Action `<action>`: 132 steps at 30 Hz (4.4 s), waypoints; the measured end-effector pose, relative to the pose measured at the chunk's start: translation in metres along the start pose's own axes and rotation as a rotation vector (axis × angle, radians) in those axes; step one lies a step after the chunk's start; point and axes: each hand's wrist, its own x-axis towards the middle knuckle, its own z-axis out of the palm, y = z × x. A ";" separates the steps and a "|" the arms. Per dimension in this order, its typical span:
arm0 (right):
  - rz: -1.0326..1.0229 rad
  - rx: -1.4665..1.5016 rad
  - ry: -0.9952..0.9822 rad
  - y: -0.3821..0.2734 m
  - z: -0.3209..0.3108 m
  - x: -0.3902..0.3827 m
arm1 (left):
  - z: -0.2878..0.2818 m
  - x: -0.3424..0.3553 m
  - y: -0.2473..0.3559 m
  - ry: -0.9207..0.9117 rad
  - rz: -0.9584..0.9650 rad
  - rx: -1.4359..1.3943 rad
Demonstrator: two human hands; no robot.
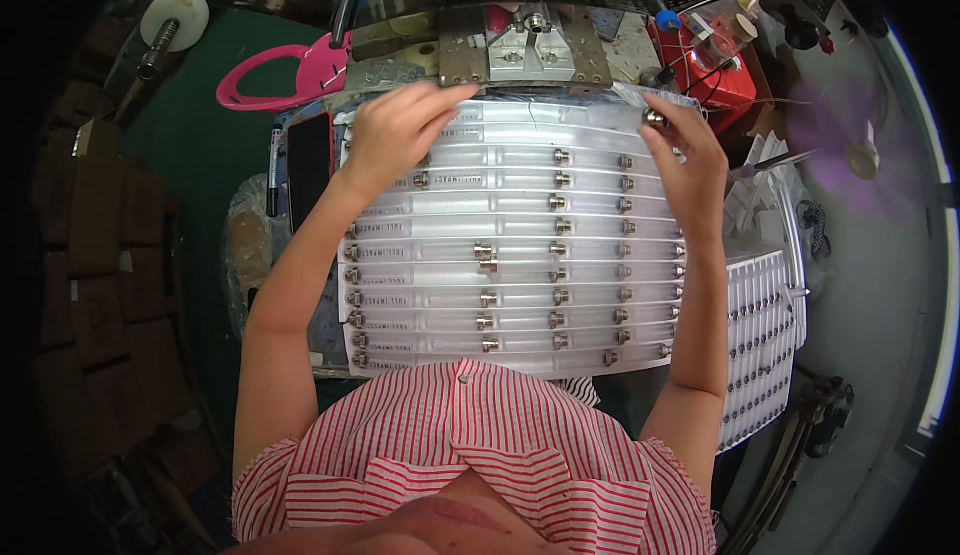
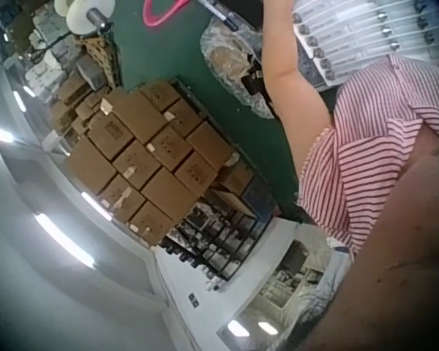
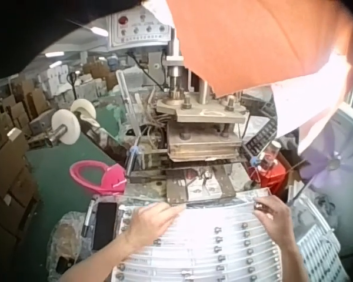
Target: The person is inspecting small metal parts in a tray.
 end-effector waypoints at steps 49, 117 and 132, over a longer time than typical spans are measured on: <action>-0.122 -0.296 -0.209 0.028 0.099 0.118 | -0.060 -0.084 0.073 0.048 -0.568 -0.324; 0.098 0.082 0.157 0.019 0.021 0.039 | 0.073 0.093 -0.014 0.057 0.205 0.539; -0.328 -0.382 0.072 0.028 0.106 0.106 | -0.050 -0.084 0.070 -0.249 -0.491 -0.623</action>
